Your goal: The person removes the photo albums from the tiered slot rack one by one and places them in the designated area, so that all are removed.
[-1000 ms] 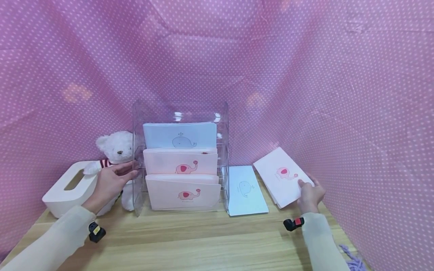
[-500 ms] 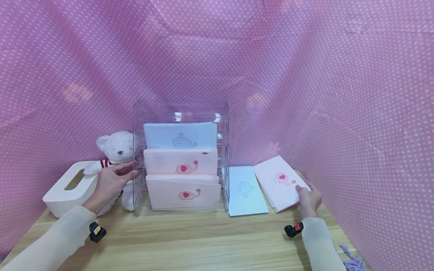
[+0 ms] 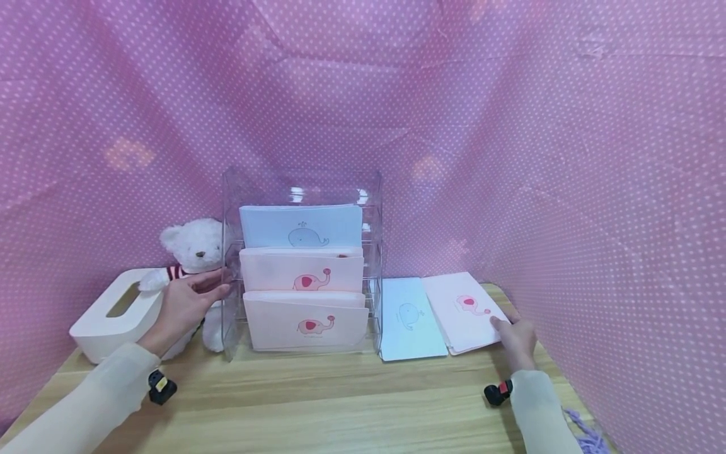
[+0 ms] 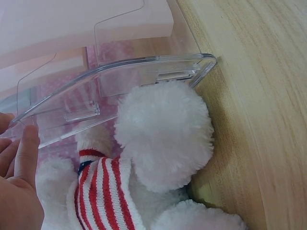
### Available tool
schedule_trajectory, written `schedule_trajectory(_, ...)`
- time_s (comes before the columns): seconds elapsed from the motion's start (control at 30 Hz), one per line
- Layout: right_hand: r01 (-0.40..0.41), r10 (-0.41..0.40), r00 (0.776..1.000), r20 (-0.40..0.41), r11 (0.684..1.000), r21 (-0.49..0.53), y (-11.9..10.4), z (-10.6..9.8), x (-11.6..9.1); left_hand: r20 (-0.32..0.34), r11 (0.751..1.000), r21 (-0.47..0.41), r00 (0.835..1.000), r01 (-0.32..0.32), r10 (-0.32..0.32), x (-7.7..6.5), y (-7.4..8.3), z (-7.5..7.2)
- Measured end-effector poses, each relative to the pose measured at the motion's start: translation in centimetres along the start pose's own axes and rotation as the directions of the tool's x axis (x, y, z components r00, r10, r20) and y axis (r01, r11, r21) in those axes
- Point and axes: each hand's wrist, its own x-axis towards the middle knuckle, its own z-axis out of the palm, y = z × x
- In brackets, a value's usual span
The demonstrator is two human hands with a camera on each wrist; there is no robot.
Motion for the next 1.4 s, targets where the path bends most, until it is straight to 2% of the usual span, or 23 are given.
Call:
schedule_trajectory(0.1, 0.032, -0.029, 0.999, 0.034, 0.996, -0.081, 0.14, -0.04, 0.03, 0.010, 1.000, 0.000, 1.000, 0.011, -0.011, 0.01, -0.17, 0.01)
schedule_trajectory(0.23, 0.027, -0.016, 0.997, 0.070, 0.987, -0.158, 0.10, 0.12, 0.18, 0.014, 1.000, -0.001, 1.000, 0.014, -0.014, -0.06, -0.33, -0.01)
schedule_trajectory(0.43, 0.034, -0.014, 0.997, 0.079, 0.966, -0.256, 0.05, 0.25, 0.33, 0.008, 1.000, 0.002, 1.000, 0.005, -0.005, -0.07, -0.17, -0.08)
schedule_trajectory(0.67, 0.088, -0.053, 0.993, 0.102, 0.921, -0.379, -0.25, 0.40, 0.36, 0.005, 1.000, -0.003, 1.000, 0.002, -0.002, -0.14, -0.18, -0.08)
schedule_trajectory(0.9, 0.132, -0.078, 0.987, 0.139, 0.892, -0.431, -0.32, 0.58, 0.60, 0.003, 1.000, 0.012, 1.000, 0.007, -0.007, -0.26, -0.03, -0.08)
schedule_trajectory(1.13, 0.122, -0.059, 0.986, 0.156, 0.896, -0.427, -0.42, 0.43, 0.59, -0.010, 1.000, -0.009, 1.000, -0.007, 0.007, -0.07, 0.22, 0.11)
schedule_trajectory(1.4, 0.157, -0.085, 0.979, 0.185, 0.892, -0.424, -0.76, 0.35, 0.59, -0.004, 1.000, -0.012, 1.000, 0.002, -0.002, -0.20, 0.17, 0.14)
